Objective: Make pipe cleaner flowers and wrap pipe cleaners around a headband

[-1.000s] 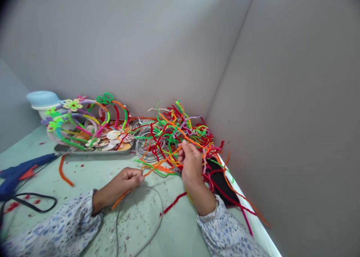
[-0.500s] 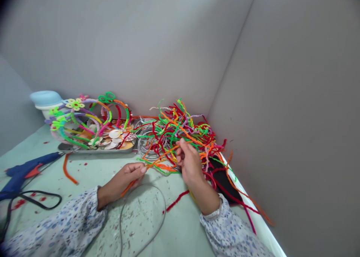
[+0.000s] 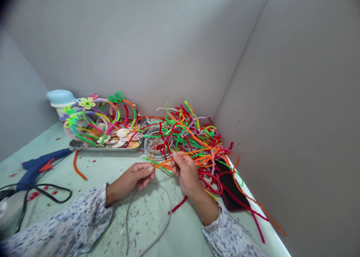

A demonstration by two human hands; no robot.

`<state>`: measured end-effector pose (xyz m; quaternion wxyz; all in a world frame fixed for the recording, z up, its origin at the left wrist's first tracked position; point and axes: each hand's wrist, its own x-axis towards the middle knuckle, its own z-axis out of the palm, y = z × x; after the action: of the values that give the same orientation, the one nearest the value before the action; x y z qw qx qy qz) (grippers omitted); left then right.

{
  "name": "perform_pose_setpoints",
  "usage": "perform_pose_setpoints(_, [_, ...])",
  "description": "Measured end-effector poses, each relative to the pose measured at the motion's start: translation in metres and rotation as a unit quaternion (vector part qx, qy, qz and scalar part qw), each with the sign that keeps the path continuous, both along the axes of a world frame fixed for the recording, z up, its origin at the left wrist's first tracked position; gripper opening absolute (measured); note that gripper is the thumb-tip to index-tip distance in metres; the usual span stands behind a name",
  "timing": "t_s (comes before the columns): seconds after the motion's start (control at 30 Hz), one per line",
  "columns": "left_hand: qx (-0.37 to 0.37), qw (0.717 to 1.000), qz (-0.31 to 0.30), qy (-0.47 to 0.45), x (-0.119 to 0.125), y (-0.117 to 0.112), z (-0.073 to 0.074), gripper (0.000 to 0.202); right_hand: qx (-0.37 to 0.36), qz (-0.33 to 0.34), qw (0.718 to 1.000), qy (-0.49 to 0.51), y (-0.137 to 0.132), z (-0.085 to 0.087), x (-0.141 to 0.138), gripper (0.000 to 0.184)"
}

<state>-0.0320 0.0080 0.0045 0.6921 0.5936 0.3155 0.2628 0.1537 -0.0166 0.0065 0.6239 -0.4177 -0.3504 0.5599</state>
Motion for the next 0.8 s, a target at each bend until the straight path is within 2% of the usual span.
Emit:
perform_pose_setpoints(0.17, [0.014, 1.000, 0.005, 0.010, 0.001, -0.001, 0.000, 0.036, 0.017, 0.119, 0.986, -0.115, -0.008, -0.003, -0.011, 0.026])
perform_pose_setpoints(0.3, [0.006, 1.000, 0.015, -0.004, 0.001, 0.001, -0.001, 0.038, 0.018, 0.087, 0.979, -0.181, -0.011, -0.001, -0.016, 0.024])
perform_pose_setpoints(0.43, [0.011, 1.000, 0.003, 0.012, 0.001, 0.004, -0.003, 0.034, 0.012, 0.041, 0.984, -0.171, -0.010, -0.003, -0.015, 0.024])
perform_pose_setpoints(0.57, [0.068, 0.996, -0.011, 0.060, 0.002, 0.002, -0.004, 0.035, 0.003, 0.021, 0.987, -0.157, -0.011, -0.009, -0.013, 0.027])
perform_pose_setpoints(0.67, [0.124, 0.988, 0.004, 0.087, 0.004, -0.002, -0.005, 0.035, -0.008, 0.008, 0.988, -0.153, -0.011, -0.012, -0.013, 0.029])
perform_pose_setpoints(0.8, [0.122, 0.987, 0.004, 0.107, 0.006, -0.003, -0.003, 0.035, -0.002, 0.004, 0.988, -0.153, -0.010, -0.013, -0.012, 0.028])
